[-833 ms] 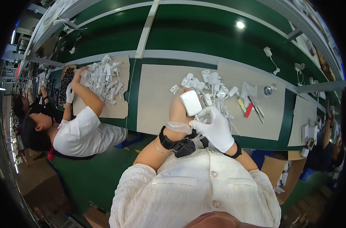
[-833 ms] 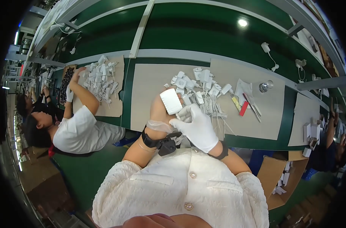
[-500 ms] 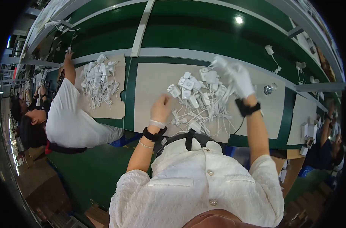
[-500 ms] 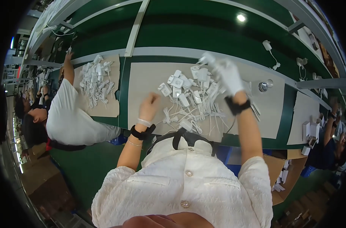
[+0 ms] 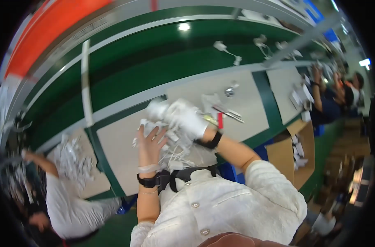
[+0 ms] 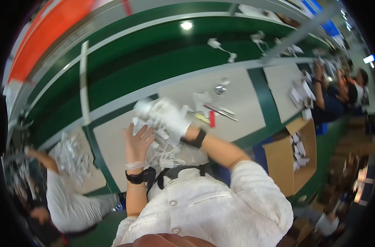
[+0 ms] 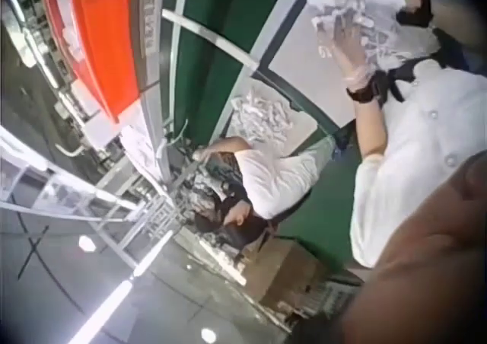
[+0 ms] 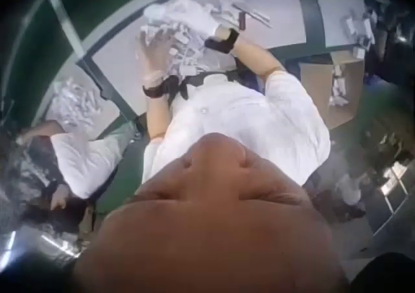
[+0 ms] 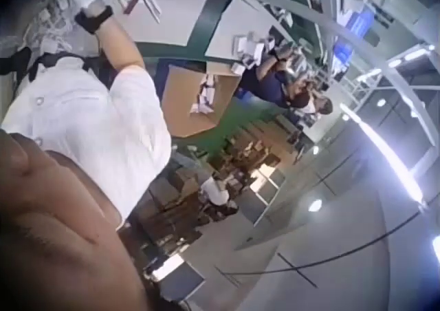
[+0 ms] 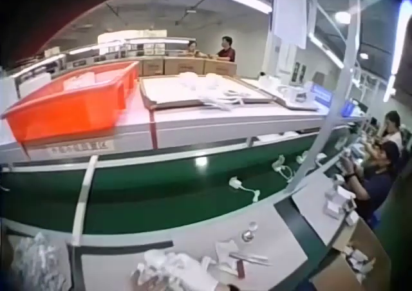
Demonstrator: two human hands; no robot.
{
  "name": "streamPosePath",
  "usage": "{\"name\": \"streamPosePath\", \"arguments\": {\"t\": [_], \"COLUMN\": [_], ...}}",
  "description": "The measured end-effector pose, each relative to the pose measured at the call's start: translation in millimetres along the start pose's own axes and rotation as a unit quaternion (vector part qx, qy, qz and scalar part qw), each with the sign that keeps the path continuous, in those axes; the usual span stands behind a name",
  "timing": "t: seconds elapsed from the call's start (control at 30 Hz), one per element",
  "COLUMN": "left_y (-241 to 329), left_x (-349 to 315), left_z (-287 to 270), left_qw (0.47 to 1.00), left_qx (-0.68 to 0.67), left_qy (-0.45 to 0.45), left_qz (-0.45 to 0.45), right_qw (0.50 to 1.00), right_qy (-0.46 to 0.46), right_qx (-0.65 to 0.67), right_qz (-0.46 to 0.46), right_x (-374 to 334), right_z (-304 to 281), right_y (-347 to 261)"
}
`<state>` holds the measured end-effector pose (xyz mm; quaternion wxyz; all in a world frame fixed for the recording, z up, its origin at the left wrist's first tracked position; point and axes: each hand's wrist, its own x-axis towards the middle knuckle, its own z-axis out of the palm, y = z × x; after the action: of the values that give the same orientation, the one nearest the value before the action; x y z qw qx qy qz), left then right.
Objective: The person picks up a power adapter from a pile, wipes the casing and the cable with a cloth, and places it on the table, repeating this for several others.
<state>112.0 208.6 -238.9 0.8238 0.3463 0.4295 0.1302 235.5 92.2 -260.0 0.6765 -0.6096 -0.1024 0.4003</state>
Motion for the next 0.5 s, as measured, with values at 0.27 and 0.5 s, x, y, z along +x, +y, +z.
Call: {"name": "streamPosePath", "arguments": {"t": [0.27, 0.5], "left_y": [-16.8, -8.0], "left_x": [16.5, -8.9], "left_z": [-39.2, -35.8], "left_qw": [0.919, 0.907], "left_qx": [-0.238, -0.235], "left_qy": [-0.237, -0.223], "left_qz": [-0.206, -0.268], "right_qw": [0.773, 0.630], "right_qy": [0.035, 0.354], "right_qx": [-0.518, -0.691], "right_qz": [-0.363, 0.011], "right_x": [-87.3, -105.7], "right_z": [-13.1, -197.9], "right_y": [23.9, 104.1]}}
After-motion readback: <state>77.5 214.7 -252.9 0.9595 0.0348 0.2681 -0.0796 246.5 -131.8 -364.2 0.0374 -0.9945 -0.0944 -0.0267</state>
